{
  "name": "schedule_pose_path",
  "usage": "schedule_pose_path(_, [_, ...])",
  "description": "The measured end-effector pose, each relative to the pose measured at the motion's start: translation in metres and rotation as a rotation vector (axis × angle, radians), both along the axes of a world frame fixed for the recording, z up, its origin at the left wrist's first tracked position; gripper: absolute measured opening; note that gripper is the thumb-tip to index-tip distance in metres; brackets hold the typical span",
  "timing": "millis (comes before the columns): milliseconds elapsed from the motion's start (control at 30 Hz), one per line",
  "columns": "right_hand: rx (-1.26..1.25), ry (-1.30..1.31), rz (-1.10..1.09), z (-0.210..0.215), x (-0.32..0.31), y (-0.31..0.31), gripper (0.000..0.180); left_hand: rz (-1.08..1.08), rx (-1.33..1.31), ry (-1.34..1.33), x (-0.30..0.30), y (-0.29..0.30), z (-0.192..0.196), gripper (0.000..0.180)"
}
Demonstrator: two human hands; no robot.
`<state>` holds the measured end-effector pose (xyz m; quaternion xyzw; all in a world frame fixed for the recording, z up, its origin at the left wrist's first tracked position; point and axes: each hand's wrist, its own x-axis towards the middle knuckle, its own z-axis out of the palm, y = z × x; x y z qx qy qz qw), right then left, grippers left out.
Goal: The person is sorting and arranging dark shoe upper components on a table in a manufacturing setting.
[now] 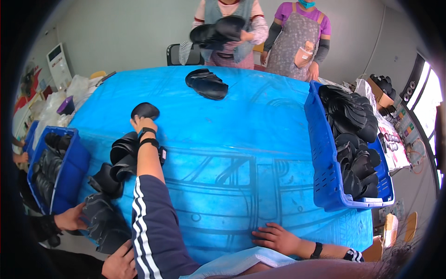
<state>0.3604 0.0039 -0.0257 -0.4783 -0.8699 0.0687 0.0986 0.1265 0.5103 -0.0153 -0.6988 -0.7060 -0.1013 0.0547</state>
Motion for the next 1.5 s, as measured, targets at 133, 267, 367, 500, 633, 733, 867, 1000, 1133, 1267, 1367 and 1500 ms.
schedule_pose_path(133, [-0.005, 0.107, 0.007, -0.005, -0.003, -0.004, 0.037, -0.177, 0.270, 0.133, -0.002, 0.001, 0.011, 0.018])
schedule_pose_path(267, [0.042, 0.101, -0.008, 0.000, -0.005, -0.002, 0.036, -0.293, 0.342, -0.740, 0.031, -0.014, 0.013, 0.040])
schedule_pose_path(367, [0.046, 0.149, 0.003, 0.001, -0.005, -0.006, 0.035, -0.490, 0.201, -1.551, 0.060, -0.052, 0.028, 0.036])
schedule_pose_path(500, [0.032, 0.259, -0.015, -0.006, -0.001, -0.012, 0.035, -0.698, -0.129, -2.039, 0.089, -0.161, 0.072, 0.028])
schedule_pose_path(633, [0.095, 0.466, -0.061, -0.007, 0.002, -0.014, 0.037, -0.862, -0.339, -2.030, 0.084, -0.275, 0.106, 0.030])
schedule_pose_path(733, [0.197, 0.697, -0.204, -0.011, 0.010, -0.019, 0.040, -0.827, -0.491, -2.061, 0.083, -0.350, 0.119, 0.031])
schedule_pose_path(867, [-0.054, 1.362, -0.181, 0.027, 0.006, -0.023, 0.045, -0.744, -0.655, -2.167, 0.073, -0.431, 0.118, 0.032])
schedule_pose_path(1000, [-0.361, 1.838, 0.123, 0.078, 0.005, -0.048, 0.048, -0.675, -0.775, -2.284, 0.078, -0.476, 0.097, 0.027])
schedule_pose_path(1133, [-0.495, 1.904, 0.097, 0.088, 0.004, -0.067, 0.041, -0.676, -0.770, -2.341, 0.084, -0.490, 0.083, 0.025])
schedule_pose_path(1267, [-0.555, 1.997, 0.046, 0.092, 0.008, -0.069, 0.036, -0.595, -0.707, -2.287, 0.093, -0.494, 0.084, 0.024])
schedule_pose_path(1367, [-0.553, 1.947, 0.049, 0.089, 0.012, -0.070, 0.036, -0.640, -0.688, -2.195, 0.095, -0.492, 0.078, 0.022])
schedule_pose_path(1500, [-0.503, 1.890, 0.070, 0.091, 0.021, -0.069, 0.033, -0.658, -0.785, -2.123, 0.098, -0.485, 0.081, 0.024])
